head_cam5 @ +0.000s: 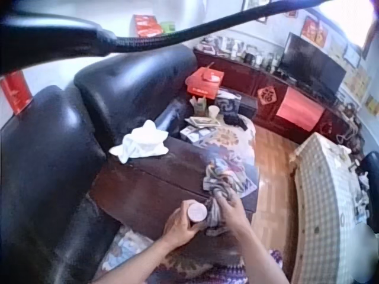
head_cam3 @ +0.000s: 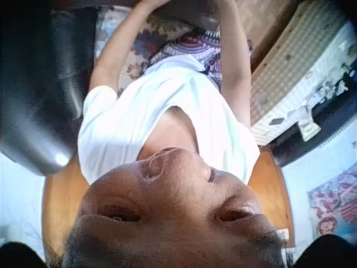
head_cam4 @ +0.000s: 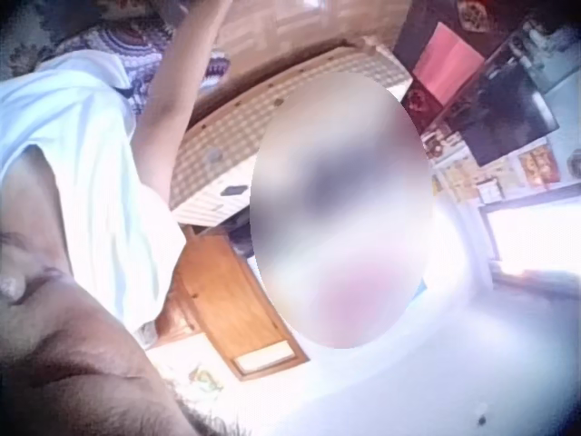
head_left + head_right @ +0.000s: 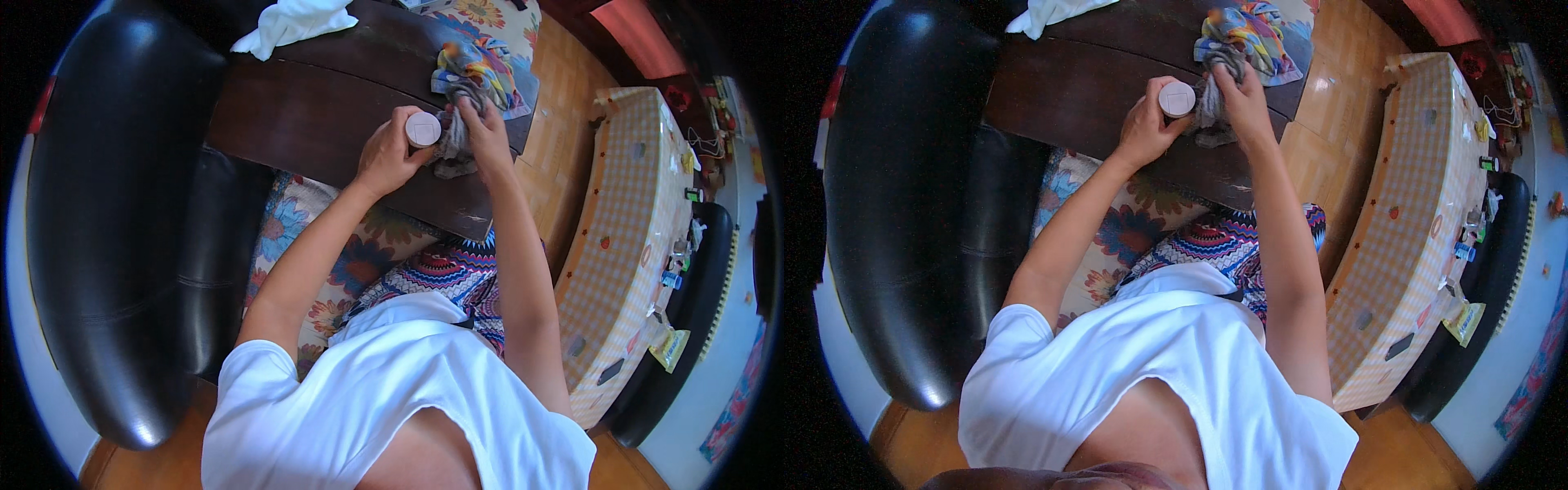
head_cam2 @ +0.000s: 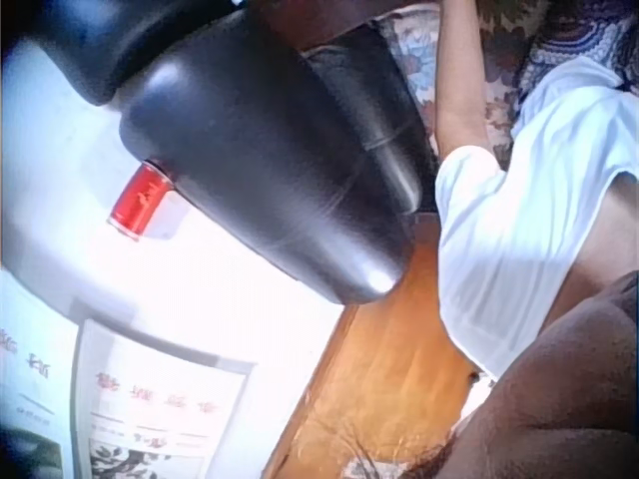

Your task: The person clears items from a low wooden table, wipes the surface with a cloth, and then cleans a small white cup. The person uses a gray cloth and a colorful cloth to wipe the table and the cup.

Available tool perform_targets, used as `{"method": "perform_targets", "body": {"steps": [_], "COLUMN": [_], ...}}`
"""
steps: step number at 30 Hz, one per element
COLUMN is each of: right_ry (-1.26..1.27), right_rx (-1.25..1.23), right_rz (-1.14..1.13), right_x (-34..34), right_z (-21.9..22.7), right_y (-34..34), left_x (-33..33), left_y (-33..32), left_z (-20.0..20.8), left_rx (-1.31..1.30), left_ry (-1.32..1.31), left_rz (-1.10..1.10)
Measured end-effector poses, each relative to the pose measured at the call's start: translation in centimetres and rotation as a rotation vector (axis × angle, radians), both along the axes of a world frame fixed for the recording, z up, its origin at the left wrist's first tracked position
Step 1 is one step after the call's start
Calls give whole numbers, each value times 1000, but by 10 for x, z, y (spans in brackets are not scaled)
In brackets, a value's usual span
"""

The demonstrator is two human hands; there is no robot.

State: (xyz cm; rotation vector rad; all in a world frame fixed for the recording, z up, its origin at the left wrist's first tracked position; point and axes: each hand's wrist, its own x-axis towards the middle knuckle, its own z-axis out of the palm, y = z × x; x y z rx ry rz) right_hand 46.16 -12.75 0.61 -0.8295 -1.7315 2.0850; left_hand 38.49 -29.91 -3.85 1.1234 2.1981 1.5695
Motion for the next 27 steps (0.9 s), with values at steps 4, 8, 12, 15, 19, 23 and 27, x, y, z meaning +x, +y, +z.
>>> {"method": "perform_targets", "body": {"steps": [4,8,12,15,19,23,27], "right_ry": [128,-46,-56,131,93,-110,29], "right_rx": [338,562,381,515,749,751,433], "right_rz": [209,126,93,239,300,178,222], "right_x": [23,-12,-22,3,6,-14,4], "right_z": [4,1,-13,-5,-2,15,0], "right_y": [-20,-23,0,-16,-26,-21,-15], "left_x": [1,0,4,-1,2,5,5], "left_y": [1,1,3,0,-2,0,1], "left_z": [-2,-2,7,4,-9,3,3], "left_rx": [-36,-4,-56,-33,-53,-78,-65], "left_ry": [76,60,-10,49,65,16,22], "left_rz": [-4,-22,-42,-3,-12,-15,9]}}
